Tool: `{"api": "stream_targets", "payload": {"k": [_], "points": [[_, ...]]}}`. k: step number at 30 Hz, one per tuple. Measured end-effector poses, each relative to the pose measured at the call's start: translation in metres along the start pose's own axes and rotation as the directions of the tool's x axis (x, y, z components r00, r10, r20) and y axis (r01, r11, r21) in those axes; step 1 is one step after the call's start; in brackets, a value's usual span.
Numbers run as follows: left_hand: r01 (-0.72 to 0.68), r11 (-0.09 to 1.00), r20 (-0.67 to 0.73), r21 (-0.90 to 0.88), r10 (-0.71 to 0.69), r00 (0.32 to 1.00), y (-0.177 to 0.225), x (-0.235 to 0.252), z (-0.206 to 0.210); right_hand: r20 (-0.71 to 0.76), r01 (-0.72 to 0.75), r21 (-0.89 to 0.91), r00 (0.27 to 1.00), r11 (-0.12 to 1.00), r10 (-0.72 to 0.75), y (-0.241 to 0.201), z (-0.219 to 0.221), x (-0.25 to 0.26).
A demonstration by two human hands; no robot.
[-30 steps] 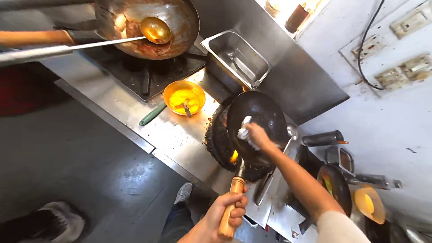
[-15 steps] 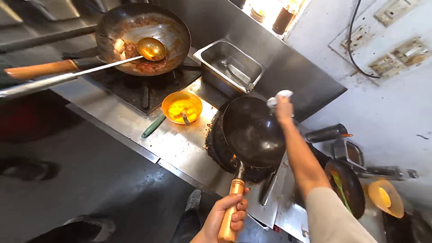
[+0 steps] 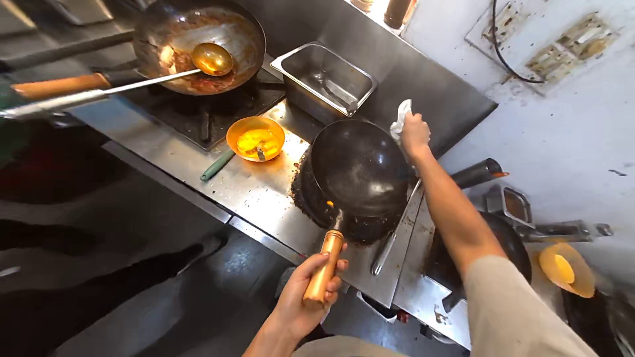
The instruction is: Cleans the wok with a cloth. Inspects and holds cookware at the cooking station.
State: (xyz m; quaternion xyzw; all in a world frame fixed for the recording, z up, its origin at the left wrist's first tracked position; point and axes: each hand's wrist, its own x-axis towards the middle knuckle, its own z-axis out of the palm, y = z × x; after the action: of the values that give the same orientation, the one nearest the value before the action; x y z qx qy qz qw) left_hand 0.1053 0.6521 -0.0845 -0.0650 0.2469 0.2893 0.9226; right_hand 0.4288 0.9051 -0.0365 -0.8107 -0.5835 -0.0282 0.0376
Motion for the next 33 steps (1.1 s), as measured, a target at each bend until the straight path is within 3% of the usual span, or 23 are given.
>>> {"api": "stream_targets", "payload": {"k": [2,4,5,6,7,9,12,14,16,20,22,24,26,27,29,31,33], "points": [[-0.022,1.000,0.026,-0.013,0.022,0.999,-0.005,-0.002,-0.002,0.119,0.221,0.083,0.966,0.972,-0.230,-0.028,0.002,-0.047],[-0.047,0.999,0.018,-0.010,0.047,0.999,-0.008,-0.007,-0.001,0.346,0.437,0.182,0.810,0.881,-0.473,-0.042,0.050,-0.086],[-0.065,0.998,-0.002,0.008,0.065,0.998,-0.010,-0.011,0.000,0.427,0.457,0.186,0.760,0.870,-0.490,-0.038,0.071,-0.087],[-0.084,0.996,-0.037,0.037,0.085,0.996,-0.013,-0.015,0.001,0.436,0.436,0.155,0.775,0.886,-0.458,-0.025,0.082,-0.079],[-0.100,0.992,-0.070,0.079,0.105,0.992,-0.017,-0.019,0.000,0.375,0.380,0.102,0.841,0.919,-0.389,-0.008,0.084,-0.063],[-0.139,0.966,-0.094,0.219,0.162,0.982,-0.024,-0.029,-0.002,0.159,0.186,0.035,0.969,0.982,-0.190,0.012,0.060,-0.020],[-0.234,0.882,0.014,0.410,0.251,0.968,-0.035,-0.046,-0.021,-0.107,-0.097,0.238,0.986,0.966,0.125,0.043,0.000,-0.004],[-0.276,0.809,0.102,0.518,0.262,0.960,-0.037,-0.059,-0.036,-0.151,-0.227,0.320,0.946,0.920,0.286,0.081,-0.022,-0.045],[-0.296,0.707,0.161,0.642,0.254,0.954,-0.033,-0.068,-0.050,-0.078,-0.354,0.300,0.916,0.886,0.393,0.119,-0.012,-0.109],[-0.279,0.559,0.224,0.780,0.166,0.960,-0.008,-0.075,-0.068,0.203,-0.567,0.226,0.823,0.792,0.531,0.153,0.081,-0.205],[-0.264,0.535,0.252,0.802,0.096,0.963,0.007,-0.079,-0.079,0.284,-0.644,0.247,0.763,0.724,0.581,0.152,0.110,-0.248],[-0.208,0.535,0.224,0.819,0.036,0.974,0.025,-0.076,-0.098,0.208,-0.648,0.385,0.754,0.657,0.623,0.134,0.101,-0.288],[-0.068,0.482,0.033,0.873,0.080,0.996,0.038,-0.065,-0.131,0.152,-0.558,0.576,0.791,0.597,0.593,0.093,0.079,-0.336],[0.015,0.442,-0.085,0.897,0.138,0.987,0.043,-0.050,-0.153,0.208,-0.511,0.703,0.812,0.494,0.545,0.062,0.069,-0.360],[0.155,0.364,-0.260,0.918,0.259,0.930,0.053,-0.004,-0.205,0.402,-0.443,0.895,0.857,0.061,0.321,-0.010,0.059,-0.396],[0.232,0.352,-0.343,0.907,0.297,0.891,0.057,0.046,-0.240,0.501,-0.462,0.824,0.865,-0.327,0.042,-0.070,0.056,-0.408],[0.257,0.395,-0.380,0.882,0.271,0.884,0.057,0.087,-0.256,0.557,-0.497,0.659,0.827,-0.565,-0.077,-0.108,0.051,-0.397]]}}
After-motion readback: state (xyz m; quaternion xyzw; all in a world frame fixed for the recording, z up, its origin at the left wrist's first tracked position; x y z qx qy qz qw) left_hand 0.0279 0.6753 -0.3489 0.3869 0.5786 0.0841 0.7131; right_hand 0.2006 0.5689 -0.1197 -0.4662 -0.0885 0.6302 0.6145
